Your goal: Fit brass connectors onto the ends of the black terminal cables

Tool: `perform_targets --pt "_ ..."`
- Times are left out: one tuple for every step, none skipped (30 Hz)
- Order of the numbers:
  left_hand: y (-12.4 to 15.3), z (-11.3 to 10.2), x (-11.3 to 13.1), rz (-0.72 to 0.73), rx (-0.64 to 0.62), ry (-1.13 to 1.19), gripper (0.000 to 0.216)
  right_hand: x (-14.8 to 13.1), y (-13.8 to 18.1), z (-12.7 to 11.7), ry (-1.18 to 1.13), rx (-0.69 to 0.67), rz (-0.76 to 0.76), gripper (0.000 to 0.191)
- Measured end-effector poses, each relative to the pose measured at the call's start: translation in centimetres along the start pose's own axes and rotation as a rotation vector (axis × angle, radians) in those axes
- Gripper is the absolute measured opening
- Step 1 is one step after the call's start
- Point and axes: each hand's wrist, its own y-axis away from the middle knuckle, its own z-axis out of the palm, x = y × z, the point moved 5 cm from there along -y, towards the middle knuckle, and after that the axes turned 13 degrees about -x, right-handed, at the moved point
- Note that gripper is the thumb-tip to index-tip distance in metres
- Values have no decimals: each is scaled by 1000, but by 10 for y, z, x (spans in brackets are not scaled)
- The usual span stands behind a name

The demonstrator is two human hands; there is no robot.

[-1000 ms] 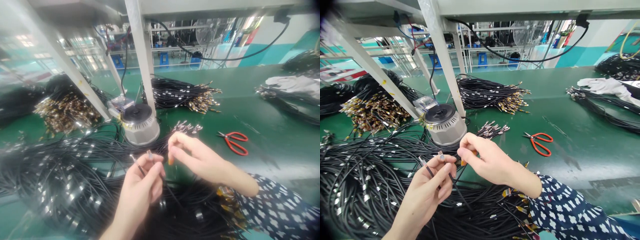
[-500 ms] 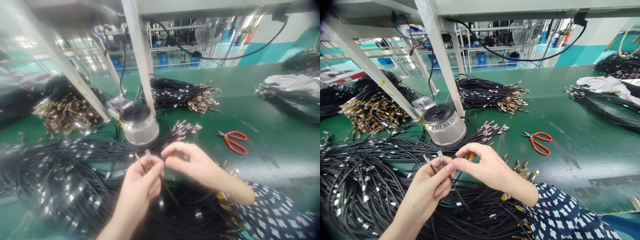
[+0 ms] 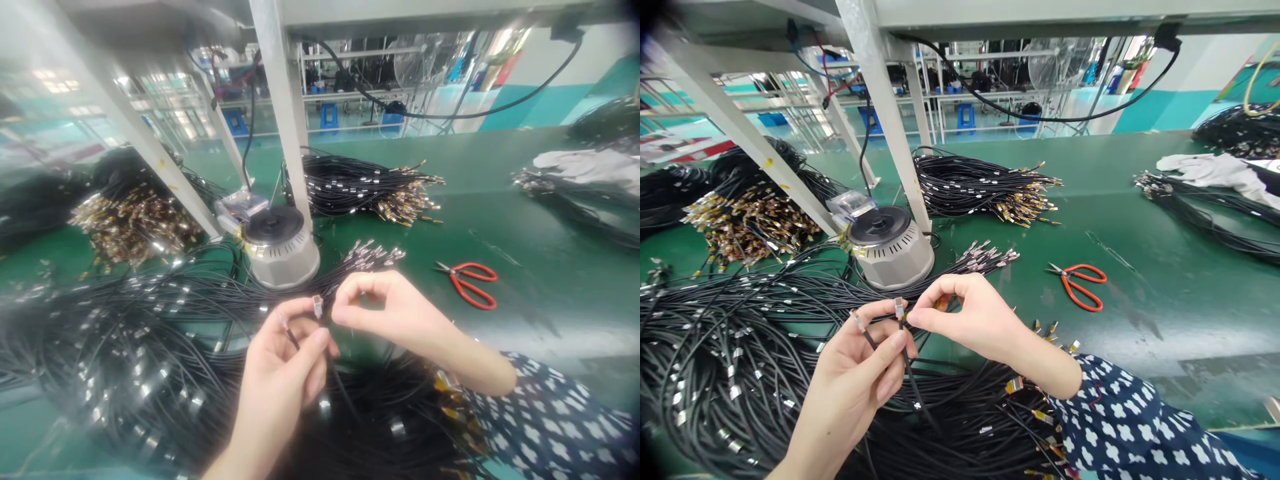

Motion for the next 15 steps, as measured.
perform_targets --pt "1 -1 -1 -3 -4 -10 28 -1 -1 1 7 -5 -1 10" --pt "1 -1 -1 -5 -11 -17 27 -2 -1 2 14 -10 -3 9" --pt "2 -2 -2 -7 -17 -22 26 -2 -2 3 21 -15 -4 10" --pt "2 -2 -2 -4 -25 -27 25 -2 -2 4 26 -20 -5 10" --pt "3 -3 -2 -1 -32 -29 25 -2 -3 4 30 -22 -5 10" --pt "3 -3 -2 2 -37 -31 24 -2 -3 5 33 -25 -3 11" --pt "4 -3 -2 2 -42 -32 24 -1 -3 5 36 -26 0 11" --pt "4 -3 -2 1 -45 -31 24 -1 -3 5 37 -25 2 11" --pt "4 -3 -3 -3 -44 -29 24 -1 -3 5 36 -24 2 11" --pt "4 -3 -3 -5 -45 -29 24 -2 -3 5 37 -24 0 11" --pt "4 -3 -3 -7 -45 -28 24 -2 -3 5 38 -25 -3 12" --pt "4 -3 -3 -6 -47 -29 24 -2 -3 5 39 -25 -7 12" --pt "4 -3 -3 -7 -48 -30 24 -3 -3 5 40 -26 -10 11" --pt "4 -3 -3 -10 -49 -31 24 -3 -3 4 43 -26 -13 11" --pt "4 -3 -3 -15 -49 -32 25 -3 -4 4 46 -27 -14 11"
